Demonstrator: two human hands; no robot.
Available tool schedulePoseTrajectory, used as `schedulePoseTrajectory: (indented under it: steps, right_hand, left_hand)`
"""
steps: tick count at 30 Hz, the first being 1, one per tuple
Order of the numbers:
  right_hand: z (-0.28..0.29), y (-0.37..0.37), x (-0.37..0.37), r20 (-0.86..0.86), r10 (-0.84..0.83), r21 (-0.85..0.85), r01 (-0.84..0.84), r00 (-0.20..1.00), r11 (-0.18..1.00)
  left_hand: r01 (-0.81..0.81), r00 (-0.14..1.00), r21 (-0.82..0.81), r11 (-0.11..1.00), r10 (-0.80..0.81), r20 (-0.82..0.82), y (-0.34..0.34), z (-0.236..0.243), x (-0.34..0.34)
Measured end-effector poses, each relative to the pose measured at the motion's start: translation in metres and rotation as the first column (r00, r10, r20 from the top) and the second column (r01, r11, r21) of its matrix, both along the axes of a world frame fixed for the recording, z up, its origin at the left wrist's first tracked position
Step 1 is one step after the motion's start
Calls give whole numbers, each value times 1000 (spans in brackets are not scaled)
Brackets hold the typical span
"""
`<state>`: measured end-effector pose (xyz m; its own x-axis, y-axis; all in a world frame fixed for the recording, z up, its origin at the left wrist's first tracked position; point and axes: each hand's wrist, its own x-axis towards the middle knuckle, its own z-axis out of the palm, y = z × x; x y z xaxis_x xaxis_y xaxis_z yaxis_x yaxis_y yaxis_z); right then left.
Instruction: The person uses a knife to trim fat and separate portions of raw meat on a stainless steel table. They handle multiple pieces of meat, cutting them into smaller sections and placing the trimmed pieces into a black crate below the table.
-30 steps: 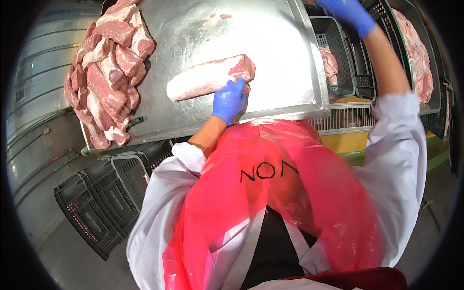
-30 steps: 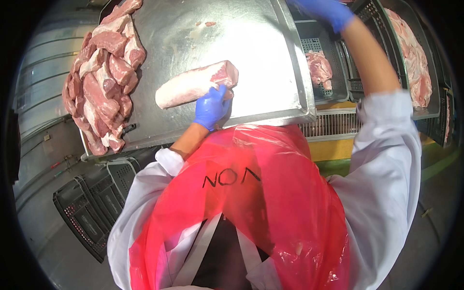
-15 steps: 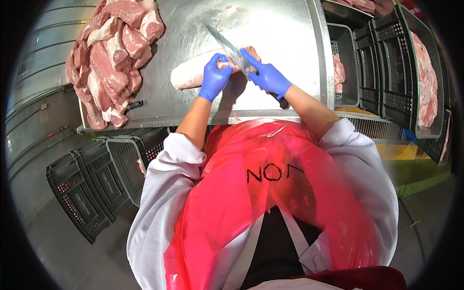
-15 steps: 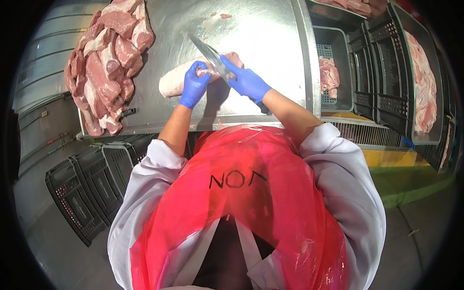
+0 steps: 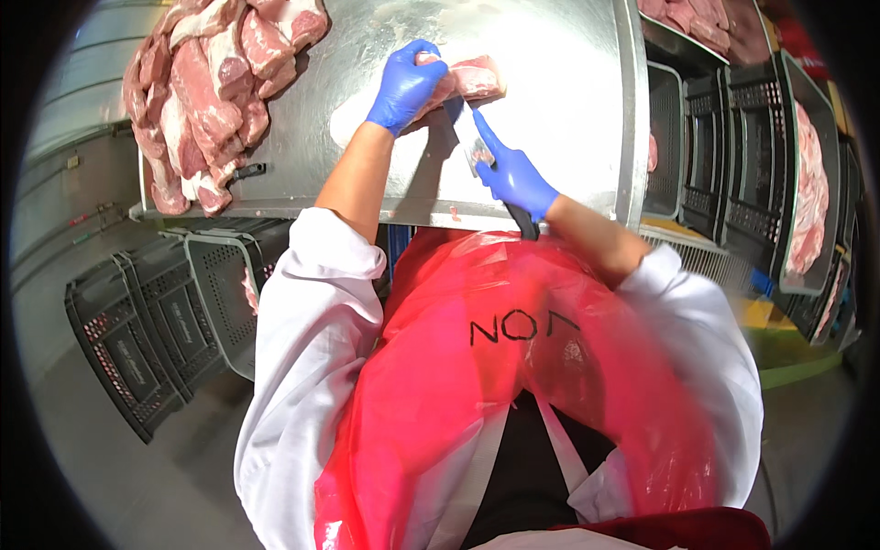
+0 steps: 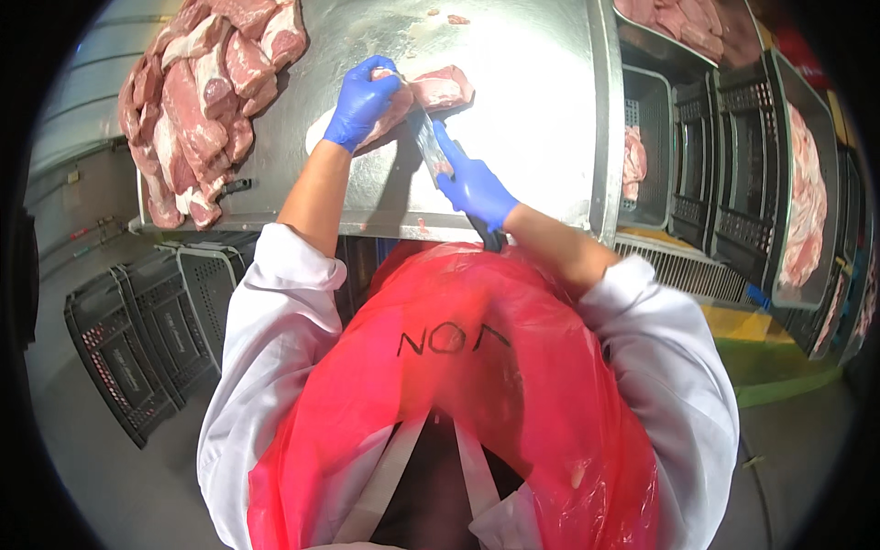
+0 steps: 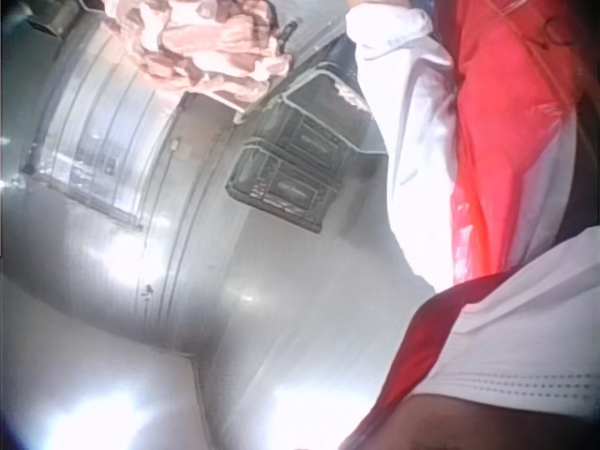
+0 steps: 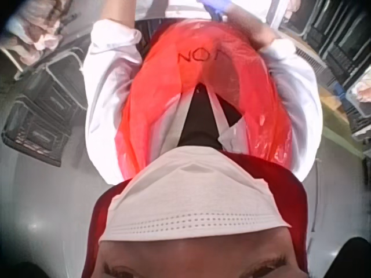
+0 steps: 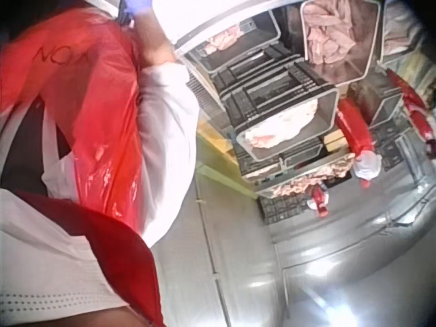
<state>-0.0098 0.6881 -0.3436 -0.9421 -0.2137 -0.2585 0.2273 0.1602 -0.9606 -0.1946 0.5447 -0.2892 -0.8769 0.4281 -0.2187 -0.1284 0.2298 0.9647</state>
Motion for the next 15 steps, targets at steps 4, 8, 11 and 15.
schedulePoseTrajectory:
  steps: [4, 8, 11, 15]
  right_hand:
    - [-42, -14, -87, 50, -192, 135, 184, 980, 974]
    - [-11, -36, -73, 106, -244, 15, 243, 964, 970]
    - [-32, -40, -23, 157, -162, -9, 165, 974, 986]
    - [-57, -33, -90, 231, -218, -101, 247, 948, 964]
  left_hand:
    - [-42, 914, -159, 986, -26, -404, 19, -17, 13]
    - [-290, 842, 40, 956, 275, -464, 30, -22, 25]
    - [-288, 760, 40, 957, 254, -598, 44, -32, 40]
    - [-349, 633, 127, 929, 333, -699, 60, -26, 38]
